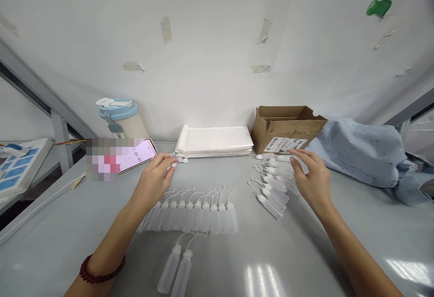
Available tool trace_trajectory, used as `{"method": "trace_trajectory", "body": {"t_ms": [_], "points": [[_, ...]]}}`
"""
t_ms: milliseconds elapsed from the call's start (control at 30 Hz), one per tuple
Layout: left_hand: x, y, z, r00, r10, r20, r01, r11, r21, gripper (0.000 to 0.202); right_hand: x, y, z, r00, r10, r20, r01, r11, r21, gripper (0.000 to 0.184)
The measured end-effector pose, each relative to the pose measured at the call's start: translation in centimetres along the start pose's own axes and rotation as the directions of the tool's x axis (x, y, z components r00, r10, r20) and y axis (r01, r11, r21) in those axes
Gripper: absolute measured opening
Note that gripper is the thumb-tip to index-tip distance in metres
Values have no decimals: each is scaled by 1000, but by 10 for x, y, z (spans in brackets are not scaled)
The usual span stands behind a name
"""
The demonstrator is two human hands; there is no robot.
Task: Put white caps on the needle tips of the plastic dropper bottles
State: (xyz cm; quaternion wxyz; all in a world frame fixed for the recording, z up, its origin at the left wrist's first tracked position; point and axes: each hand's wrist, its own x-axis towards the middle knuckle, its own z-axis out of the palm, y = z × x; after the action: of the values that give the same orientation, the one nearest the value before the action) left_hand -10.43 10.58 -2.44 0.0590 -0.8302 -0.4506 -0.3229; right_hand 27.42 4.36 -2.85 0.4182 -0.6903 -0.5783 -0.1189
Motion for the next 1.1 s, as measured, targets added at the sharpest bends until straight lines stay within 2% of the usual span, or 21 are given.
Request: {"method": "trace_trajectory", "body": {"t_ms": [200, 300, 367, 433, 500, 567, 633, 700, 800, 967, 1100], "points": [[2, 4, -3, 998, 30, -62, -29, 1000, 12, 18, -1, -20, -9, 990, 6, -144, 11, 993, 120, 20], [2, 8, -5, 995, 27, -100, -26, 1000, 17, 18, -10, -40, -10, 980, -33, -198, 69, 981, 181, 14], [3, 10, -5, 992, 25, -127, -23, 1000, 19, 17, -24, -59, -9, 981, -133, -140, 165, 952, 256, 9], [3, 13, -5, 990, 21, -139, -20, 1000, 13, 17, -44, -82, -8, 962, -271, -9, 254, 890, 380, 12], [3, 14, -4, 990, 15, -141, -14, 1000, 4, 17, -66, -105, -10, 895, -427, 129, 309, 803, 509, 17], [3, 15, -3, 991, 9, -133, -10, 1000, -5, 16, -86, -124, -12, 769, -593, 239, 377, 723, 579, 18], [3, 17, -2, 992, 11, -127, -13, 1000, -17, 16, -102, -136, -14, 644, -698, 312, 436, 670, 600, 19], [3, 20, -1, 993, 17, -120, -21, 999, -33, 15, -112, -143, -14, 591, -733, 336, 467, 651, 599, 18], [3, 24, 0, 993, 13, -116, -20, 998, -62, 15, -122, -149, -11, 611, -724, 320, 481, 660, 576, 15], [3, 25, -1, 993, 1, -119, -12, 995, -95, 16, -137, -160, 0, 654, -693, 303, 511, 700, 499, 52], [3, 21, -1, 991, -17, -133, 4, 995, -98, 16, -146, -170, 6, 693, -620, 368, 475, 776, 415, 66]]}}
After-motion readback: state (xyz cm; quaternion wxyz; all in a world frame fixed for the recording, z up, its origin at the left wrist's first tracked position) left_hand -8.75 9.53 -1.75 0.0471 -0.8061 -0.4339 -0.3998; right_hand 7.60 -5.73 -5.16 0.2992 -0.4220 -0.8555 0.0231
